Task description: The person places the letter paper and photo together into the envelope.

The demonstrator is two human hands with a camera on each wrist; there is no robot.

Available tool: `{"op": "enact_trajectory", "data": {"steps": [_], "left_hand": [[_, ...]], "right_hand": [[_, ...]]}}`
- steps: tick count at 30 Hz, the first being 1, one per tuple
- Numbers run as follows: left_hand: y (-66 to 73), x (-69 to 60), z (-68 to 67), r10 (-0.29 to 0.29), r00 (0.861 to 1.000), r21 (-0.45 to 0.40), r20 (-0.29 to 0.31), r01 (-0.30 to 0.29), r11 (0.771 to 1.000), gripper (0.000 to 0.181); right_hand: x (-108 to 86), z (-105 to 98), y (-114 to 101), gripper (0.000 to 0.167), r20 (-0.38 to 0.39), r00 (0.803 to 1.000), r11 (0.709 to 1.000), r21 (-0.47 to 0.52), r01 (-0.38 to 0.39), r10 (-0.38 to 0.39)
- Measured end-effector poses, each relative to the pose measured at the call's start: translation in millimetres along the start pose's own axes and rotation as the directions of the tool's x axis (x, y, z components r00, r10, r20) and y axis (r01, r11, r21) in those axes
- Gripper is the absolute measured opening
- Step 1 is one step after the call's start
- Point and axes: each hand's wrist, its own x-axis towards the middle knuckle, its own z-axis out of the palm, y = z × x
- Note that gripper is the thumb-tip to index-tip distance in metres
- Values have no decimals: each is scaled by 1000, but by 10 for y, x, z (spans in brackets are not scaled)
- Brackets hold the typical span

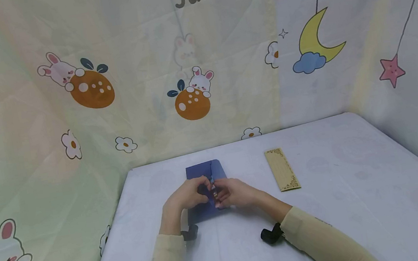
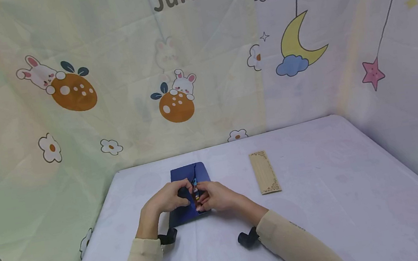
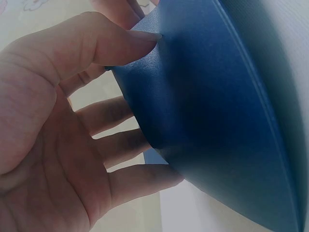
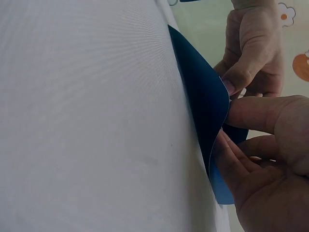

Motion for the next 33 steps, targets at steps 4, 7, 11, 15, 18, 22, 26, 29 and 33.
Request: {"op": "enact_trajectory", "data": {"steps": [4,7,11,15,18,22,26,29,33], "left_hand": [[9,-5,-13,14,1000,0,-5,-14,1000,33],[13,-6,-15,16,1000,-1,-6,-16,1000,33],[15,-8,-14,15,1000,-4,-6,-15,1000,33],[14,-14,-17,13,1000,-7,-7,-13,1000,33],[16,-19,-15,15,1000,-7,-9,-15,1000,33],[19,-19,-16,15,1000,-11,-8,-15,1000,32],[16,-16,-16,12,1000,-15,-6,-13,1000,32],[14,-18,-17,4,1000,-15,-2,-4,1000,32],[20,-21,-23,1,1000,-11,-1,-1,1000,32]], "right_hand": [[7,6,7,58,2,1000,1000,-5,16,-16],[10,4,11,58,0,1000,1000,-22,15,-15],[15,1,7,58,-2,1000,999,-43,16,-16],[14,5,6,56,-4,1000,998,-50,23,-24],[7,10,-2,54,-6,1000,998,-50,24,-25],[-2,11,-6,52,0,1000,998,-51,23,-23],[-13,8,-13,51,17,1000,999,-41,15,-14],[-15,6,-16,48,23,1000,999,-44,14,-13],[-8,6,-11,46,19,1000,998,-60,17,-16]]}}
